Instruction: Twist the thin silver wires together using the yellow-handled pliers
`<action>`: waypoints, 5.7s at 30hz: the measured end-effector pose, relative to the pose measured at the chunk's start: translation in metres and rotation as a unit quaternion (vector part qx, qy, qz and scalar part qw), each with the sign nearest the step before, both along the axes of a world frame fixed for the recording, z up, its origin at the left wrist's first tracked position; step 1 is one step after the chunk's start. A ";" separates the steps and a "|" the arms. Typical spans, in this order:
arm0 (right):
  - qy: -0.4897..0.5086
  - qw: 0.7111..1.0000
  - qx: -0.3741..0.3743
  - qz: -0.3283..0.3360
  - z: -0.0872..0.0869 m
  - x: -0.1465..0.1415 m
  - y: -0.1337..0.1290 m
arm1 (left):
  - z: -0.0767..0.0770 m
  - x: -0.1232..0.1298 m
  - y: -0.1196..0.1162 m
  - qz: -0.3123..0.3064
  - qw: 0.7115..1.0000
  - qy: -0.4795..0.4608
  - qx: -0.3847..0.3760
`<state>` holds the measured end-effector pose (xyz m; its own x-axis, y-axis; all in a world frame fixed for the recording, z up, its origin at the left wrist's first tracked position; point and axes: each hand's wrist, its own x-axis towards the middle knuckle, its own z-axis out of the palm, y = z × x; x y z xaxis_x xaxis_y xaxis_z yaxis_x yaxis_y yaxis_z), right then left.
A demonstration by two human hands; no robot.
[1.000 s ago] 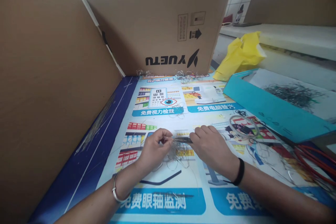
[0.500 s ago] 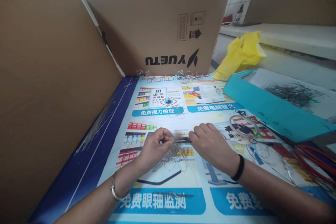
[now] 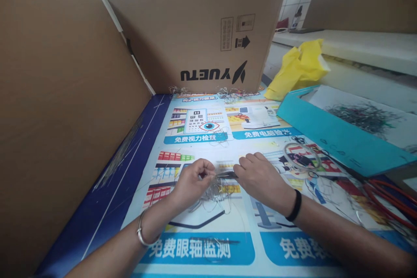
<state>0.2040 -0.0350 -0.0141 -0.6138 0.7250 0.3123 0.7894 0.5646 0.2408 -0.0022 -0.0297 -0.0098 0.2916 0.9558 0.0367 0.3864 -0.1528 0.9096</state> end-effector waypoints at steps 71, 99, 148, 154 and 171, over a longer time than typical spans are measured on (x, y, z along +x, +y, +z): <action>-0.006 0.986 -0.075 0.149 -0.001 0.013 0.024 | -0.003 -0.005 0.007 -0.178 0.974 -0.053 -0.127; 0.005 0.993 -0.043 0.108 -0.003 0.008 0.018 | 0.001 -0.007 0.006 -0.132 0.986 -0.020 -0.103; 0.021 0.994 -0.050 0.097 -0.011 0.007 0.017 | -0.003 -0.010 0.007 -0.131 0.988 -0.030 -0.074; 0.024 0.993 -0.064 0.092 -0.013 0.007 0.017 | -0.002 -0.009 0.006 -0.136 0.988 -0.037 -0.070; 0.072 0.993 -0.078 -0.055 -0.011 0.001 0.016 | -0.013 -0.010 0.018 -0.024 0.997 -0.057 -0.054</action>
